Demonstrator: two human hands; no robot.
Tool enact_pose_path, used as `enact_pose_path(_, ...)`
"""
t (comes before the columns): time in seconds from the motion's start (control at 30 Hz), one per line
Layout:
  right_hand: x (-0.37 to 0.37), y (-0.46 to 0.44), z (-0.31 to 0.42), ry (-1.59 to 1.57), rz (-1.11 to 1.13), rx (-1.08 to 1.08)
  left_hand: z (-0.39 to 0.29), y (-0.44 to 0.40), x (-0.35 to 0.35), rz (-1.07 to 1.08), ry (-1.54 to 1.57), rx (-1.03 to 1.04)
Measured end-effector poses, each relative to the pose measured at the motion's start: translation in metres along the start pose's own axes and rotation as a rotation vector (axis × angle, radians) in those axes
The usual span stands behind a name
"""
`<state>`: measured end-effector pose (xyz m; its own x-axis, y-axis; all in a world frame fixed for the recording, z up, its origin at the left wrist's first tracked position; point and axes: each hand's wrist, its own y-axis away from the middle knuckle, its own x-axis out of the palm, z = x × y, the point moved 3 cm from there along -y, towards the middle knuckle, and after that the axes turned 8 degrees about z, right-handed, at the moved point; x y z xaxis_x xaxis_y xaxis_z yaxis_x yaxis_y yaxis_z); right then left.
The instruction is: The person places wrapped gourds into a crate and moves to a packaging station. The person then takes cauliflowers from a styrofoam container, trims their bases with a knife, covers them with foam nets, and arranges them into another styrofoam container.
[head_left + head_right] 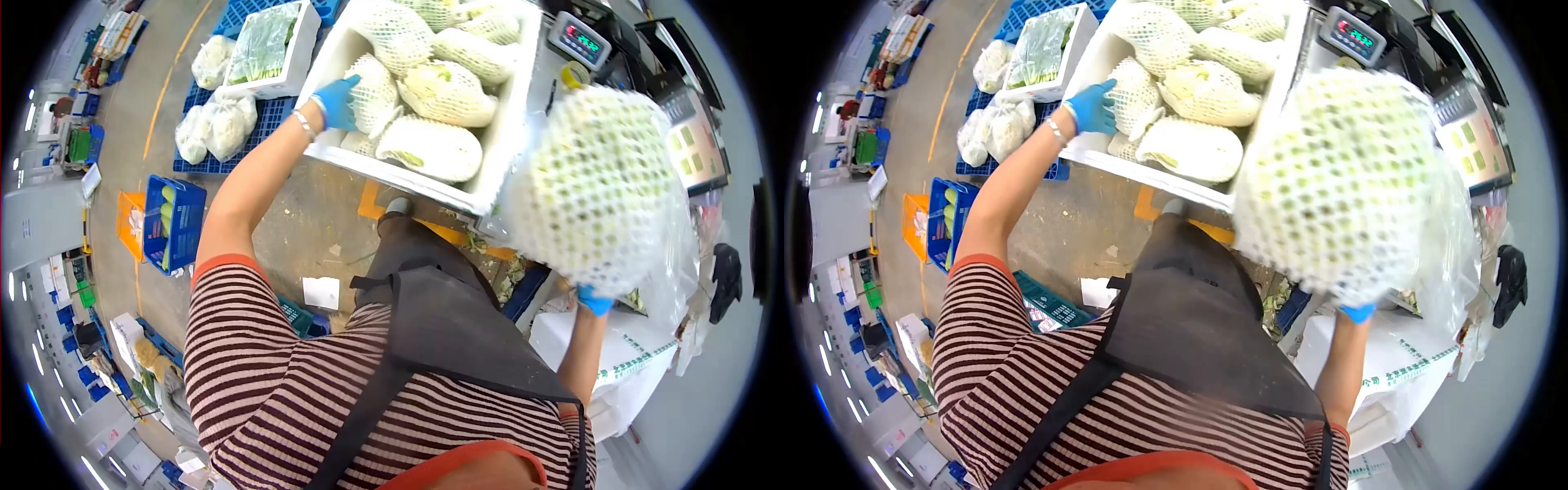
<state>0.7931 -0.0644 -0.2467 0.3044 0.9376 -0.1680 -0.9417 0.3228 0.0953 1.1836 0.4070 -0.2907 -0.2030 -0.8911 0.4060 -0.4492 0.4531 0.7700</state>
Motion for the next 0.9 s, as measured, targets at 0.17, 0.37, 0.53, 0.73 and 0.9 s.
enact_pose_path(0.17, 0.171, -0.102, 0.042, -0.456, 0.234, 0.201, -0.007, -0.049, 0.002, 0.090, 0.139, -0.124)
enact_pose_path(0.37, 0.270, -0.166, 0.077, -0.289, 0.316, 0.308, -0.039, -0.148, -0.035, 0.656, -0.586, 0.346)
enact_pose_path(0.53, 0.331, -0.193, 0.100, 0.387, 0.489, 0.072, -0.087, -0.128, -0.019, 0.445, -0.064, -0.086)
enact_pose_path(0.73, 0.431, -0.201, 0.107, 0.984, 0.931, 0.084, -0.107, -0.108, -0.001, -0.145, 0.106, -0.464)
enact_pose_path(0.9, 0.432, -0.235, 0.066, 1.003, 0.956, 0.054, -0.108, -0.107, -0.016, 0.098, -0.003, -0.293)
